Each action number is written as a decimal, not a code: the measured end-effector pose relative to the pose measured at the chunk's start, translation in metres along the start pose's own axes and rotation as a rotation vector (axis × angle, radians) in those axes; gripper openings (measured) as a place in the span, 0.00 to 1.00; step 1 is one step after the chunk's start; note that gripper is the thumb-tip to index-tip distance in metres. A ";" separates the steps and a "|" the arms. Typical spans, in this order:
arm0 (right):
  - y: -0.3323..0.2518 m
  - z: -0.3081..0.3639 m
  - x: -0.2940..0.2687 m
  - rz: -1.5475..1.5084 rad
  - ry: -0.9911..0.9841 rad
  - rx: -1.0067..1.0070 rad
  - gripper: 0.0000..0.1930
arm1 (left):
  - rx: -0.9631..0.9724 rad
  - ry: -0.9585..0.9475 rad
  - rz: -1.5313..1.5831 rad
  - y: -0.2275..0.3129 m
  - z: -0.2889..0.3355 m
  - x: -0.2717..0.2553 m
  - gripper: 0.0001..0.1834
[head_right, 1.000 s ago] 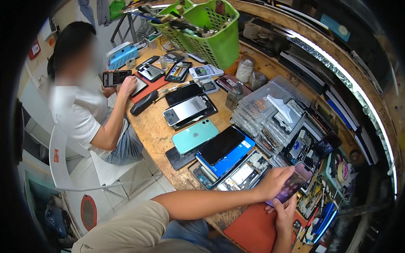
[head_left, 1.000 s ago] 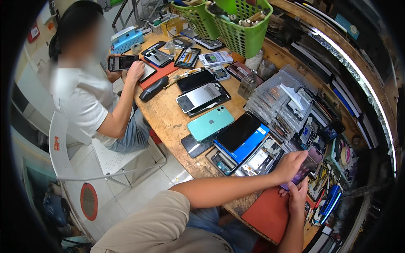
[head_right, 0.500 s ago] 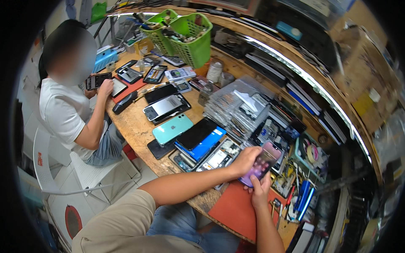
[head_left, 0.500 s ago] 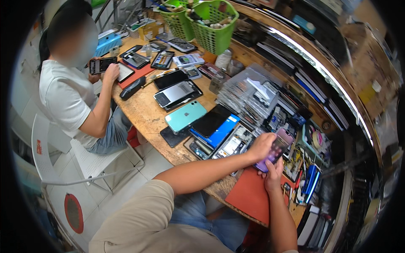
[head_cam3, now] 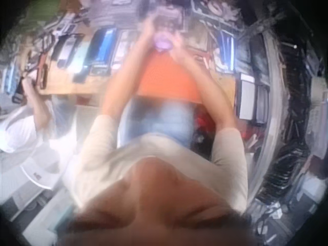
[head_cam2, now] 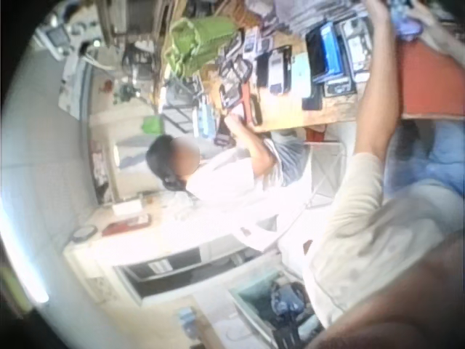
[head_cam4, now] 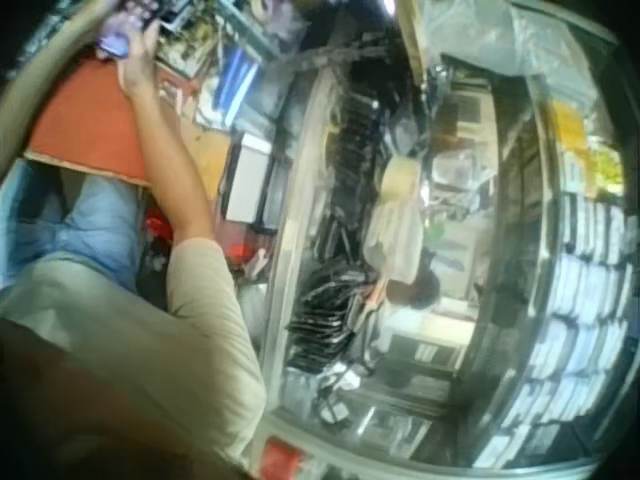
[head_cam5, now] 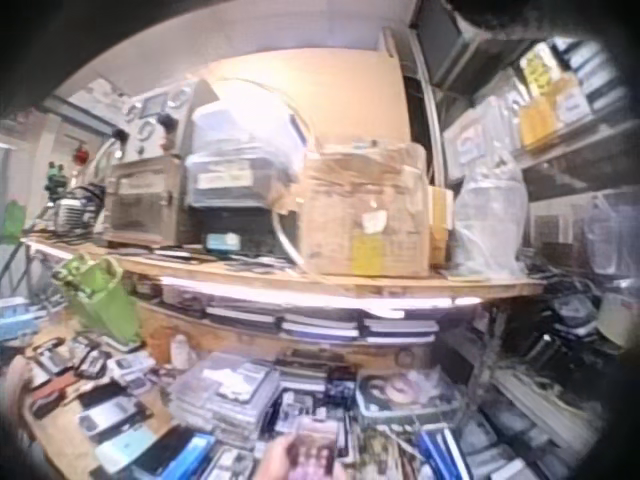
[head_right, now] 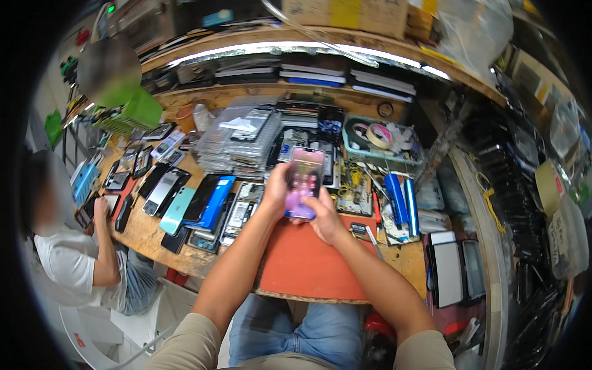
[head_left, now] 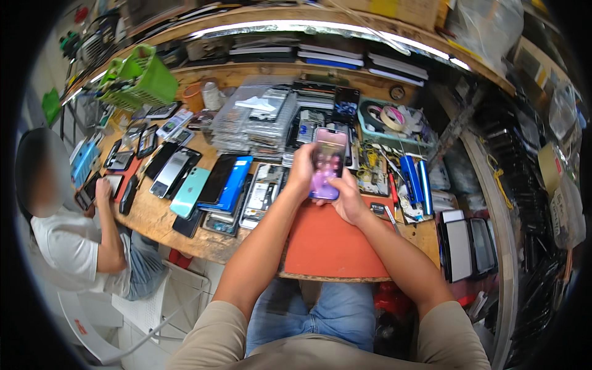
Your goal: The person uses a screwdriver to work on a disassembled smartphone, then handles several other phones, peeling protective film from one and testing its screen. A coworker is visible working on other devices nearby.
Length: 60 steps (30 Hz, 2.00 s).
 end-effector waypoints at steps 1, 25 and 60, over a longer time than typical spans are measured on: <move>0.000 0.002 0.001 0.045 -0.032 -0.022 0.19 | -0.027 0.032 0.046 0.000 0.009 -0.004 0.23; -0.045 0.032 0.001 0.524 0.021 -0.106 0.27 | 0.058 0.036 -0.094 0.029 0.030 0.010 0.23; -0.067 0.053 -0.001 0.410 0.072 -0.192 0.14 | -0.121 -0.441 0.393 0.031 0.047 0.051 0.39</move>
Point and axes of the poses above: each hand's wrist, its own z-axis away from the middle knuckle, its own x-axis out of the palm, y = z × x, the point moved 6 cm from there along -z, towards the middle knuckle, and after that the axes turned 12 degrees about x, right-handed, at the moved point
